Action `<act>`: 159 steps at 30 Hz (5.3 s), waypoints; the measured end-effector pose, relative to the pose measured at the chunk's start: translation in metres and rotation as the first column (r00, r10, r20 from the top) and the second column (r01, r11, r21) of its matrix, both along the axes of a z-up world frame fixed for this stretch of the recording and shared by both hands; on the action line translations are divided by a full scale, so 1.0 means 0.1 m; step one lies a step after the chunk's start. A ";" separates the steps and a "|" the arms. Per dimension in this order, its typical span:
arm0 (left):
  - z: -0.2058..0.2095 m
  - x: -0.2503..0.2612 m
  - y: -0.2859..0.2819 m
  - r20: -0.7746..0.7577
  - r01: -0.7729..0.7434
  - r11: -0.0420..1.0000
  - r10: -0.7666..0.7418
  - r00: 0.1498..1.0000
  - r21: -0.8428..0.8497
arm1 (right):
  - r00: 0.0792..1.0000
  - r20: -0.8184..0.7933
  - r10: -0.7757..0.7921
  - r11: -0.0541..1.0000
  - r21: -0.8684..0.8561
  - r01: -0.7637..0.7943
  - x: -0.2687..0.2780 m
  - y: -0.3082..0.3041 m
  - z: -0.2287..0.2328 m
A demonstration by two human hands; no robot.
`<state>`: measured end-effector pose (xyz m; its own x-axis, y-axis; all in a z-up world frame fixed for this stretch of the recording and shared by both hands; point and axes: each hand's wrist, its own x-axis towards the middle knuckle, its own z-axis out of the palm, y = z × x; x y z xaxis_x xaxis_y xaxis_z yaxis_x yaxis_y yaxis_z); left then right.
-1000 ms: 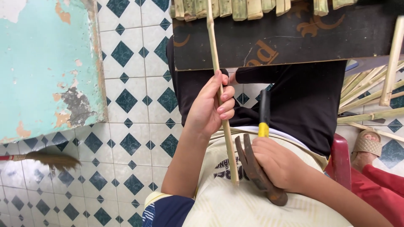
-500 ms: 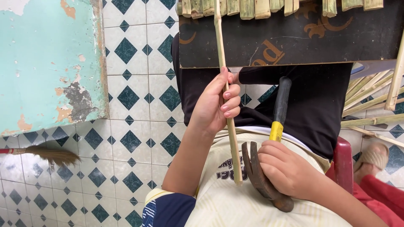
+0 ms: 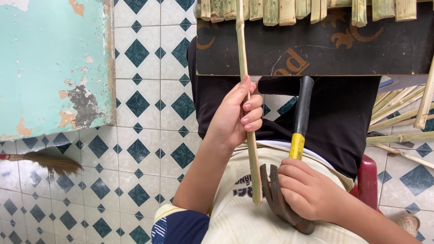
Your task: Nailing thin bamboo strips onto a wooden base to assemble a furniture component.
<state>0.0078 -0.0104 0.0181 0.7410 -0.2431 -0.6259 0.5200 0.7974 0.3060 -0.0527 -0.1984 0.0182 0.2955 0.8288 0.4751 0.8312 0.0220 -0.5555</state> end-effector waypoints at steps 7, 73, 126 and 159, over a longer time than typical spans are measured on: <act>-0.01 0.00 -0.03 -0.045 -0.055 0.998 0.055 0.997 0.004 | 0.980 -0.157 0.123 0.988 -0.070 -0.135 0.08 -0.02 -0.10; 0.10 0.35 -0.36 0.097 -0.230 0.969 0.222 0.970 0.084 | 0.832 -0.551 -0.059 0.976 0.144 0.165 0.27 -0.20 -0.10; -0.96 1.42 -0.05 0.423 0.446 0.893 -0.427 0.799 0.058 | 0.216 -0.942 -0.255 0.876 -0.131 0.464 0.82 -0.31 -0.53; 0.74 1.00 -0.40 0.959 -0.614 0.748 0.105 -0.264 -0.251 | 0.156 -0.987 0.040 0.900 0.103 0.423 0.92 -0.46 0.03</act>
<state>0.1078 -0.0505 0.0919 0.4194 0.3060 0.8547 -0.8544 0.4513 0.2577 0.0397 -0.2445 0.0209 0.8206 0.5522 -0.1474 -0.3568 0.2935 -0.8869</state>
